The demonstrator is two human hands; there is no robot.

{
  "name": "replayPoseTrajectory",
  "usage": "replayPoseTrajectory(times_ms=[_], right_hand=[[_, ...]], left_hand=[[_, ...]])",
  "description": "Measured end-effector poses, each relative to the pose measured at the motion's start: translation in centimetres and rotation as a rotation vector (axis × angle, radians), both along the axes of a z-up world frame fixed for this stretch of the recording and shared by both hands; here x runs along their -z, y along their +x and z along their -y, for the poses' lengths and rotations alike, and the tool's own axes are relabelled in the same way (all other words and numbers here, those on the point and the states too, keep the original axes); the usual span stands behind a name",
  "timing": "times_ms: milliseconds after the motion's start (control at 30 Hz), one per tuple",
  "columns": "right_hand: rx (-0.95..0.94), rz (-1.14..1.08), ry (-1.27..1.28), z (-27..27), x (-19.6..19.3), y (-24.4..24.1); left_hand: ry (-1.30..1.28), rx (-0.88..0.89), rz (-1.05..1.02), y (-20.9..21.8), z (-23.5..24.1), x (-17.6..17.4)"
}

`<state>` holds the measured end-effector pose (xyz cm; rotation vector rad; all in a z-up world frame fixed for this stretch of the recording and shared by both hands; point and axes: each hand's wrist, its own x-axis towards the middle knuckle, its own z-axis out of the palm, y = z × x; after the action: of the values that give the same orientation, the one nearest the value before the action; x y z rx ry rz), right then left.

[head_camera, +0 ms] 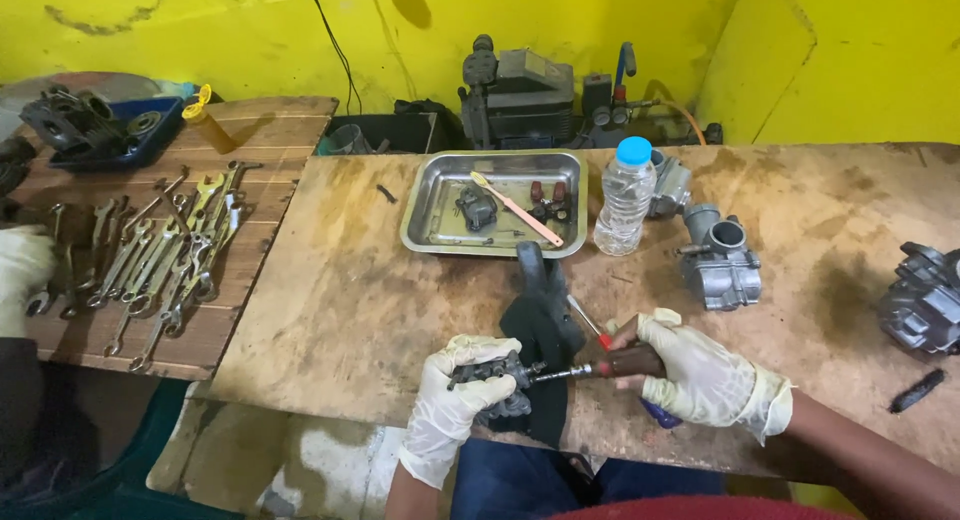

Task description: Disassembling and cleaning a motorcycle carburetor using a screwdriver and a brush on a workbench.

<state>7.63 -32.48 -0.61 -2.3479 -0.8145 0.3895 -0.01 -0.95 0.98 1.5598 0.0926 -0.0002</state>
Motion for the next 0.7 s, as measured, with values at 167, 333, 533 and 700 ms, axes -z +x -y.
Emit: replayPoseTrajectory(times_ms=[167,333,533,700], right_hand=[[0.015,0.005,0.137,-0.5,-0.2,-0.2],[-0.025,-0.089,0.186,0.0,-0.7,-0.4],[0.04,0.143,0.113,-0.5,-0.2,-0.4],[0.097,-0.194,0.176,-1.0,-1.9,-1.2]], left_hand=[[-0.028,-0.018,-0.037,0.0,0.1,0.6],[0.039,0.023,0.102,0.1,-0.3,0.8],[0.02,0.024,0.05,0.0,-0.2,0.3],[0.064,0.05,0.149,0.1,-0.4,0.4]])
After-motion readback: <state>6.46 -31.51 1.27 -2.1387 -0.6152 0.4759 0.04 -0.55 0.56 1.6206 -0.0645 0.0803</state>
